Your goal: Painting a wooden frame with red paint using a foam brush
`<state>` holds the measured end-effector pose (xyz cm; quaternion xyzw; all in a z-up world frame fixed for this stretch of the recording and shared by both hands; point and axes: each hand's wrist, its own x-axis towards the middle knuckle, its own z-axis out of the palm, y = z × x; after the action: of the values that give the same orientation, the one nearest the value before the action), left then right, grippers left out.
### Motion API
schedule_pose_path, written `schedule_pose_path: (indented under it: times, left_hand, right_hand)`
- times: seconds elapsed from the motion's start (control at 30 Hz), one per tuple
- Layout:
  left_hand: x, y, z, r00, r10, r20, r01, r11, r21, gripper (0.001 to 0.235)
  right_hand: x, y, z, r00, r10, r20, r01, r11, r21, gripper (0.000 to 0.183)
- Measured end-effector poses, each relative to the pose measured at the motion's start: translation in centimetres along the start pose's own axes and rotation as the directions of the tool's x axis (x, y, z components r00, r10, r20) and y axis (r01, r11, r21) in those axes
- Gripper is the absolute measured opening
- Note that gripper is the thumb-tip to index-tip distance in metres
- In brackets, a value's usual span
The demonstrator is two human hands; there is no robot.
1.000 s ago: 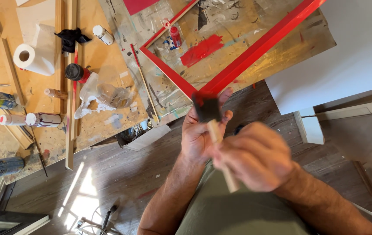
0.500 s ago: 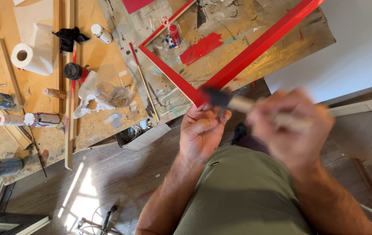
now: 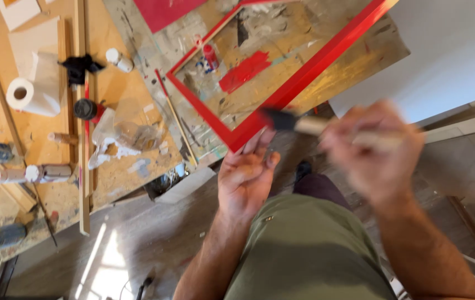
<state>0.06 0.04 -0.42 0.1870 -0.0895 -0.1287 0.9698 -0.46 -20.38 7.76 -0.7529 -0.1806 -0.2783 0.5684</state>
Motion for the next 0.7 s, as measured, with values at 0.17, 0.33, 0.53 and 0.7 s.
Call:
schedule_pose_path:
  times: [0.17,0.33,0.53,0.7]
  left_hand:
    - [-0.6,1.3,0.9,0.998,0.014,-0.056,-0.012,0.999,0.033,0.049]
    - [-1.5,1.1,1.1,0.994,0.107,-0.009,-0.106,0.990,0.093,0.065]
    - [-2.0,0.5,1.9,0.983,0.172,-0.071,-0.166,0.983,0.080,0.062]
    - [-2.7,0.1,2.0,0.982,0.167,-0.083,-0.182,0.958,-0.220,0.066]
  right_hand:
    - [3.2,6.3,-8.4,0.938,0.067,-0.341,-0.147,0.965,-0.217,0.024]
    - [3.9,6.2,-8.6,0.942,-0.164,-0.293,0.014,0.891,-0.455,0.014]
    - [3.8,0.6,-4.5,0.961,-0.251,0.112,0.270,0.941,-0.203,0.014]
    - [5.8,6.4,-9.8,0.994,-0.019,-0.112,0.015,0.999,-0.034,0.008]
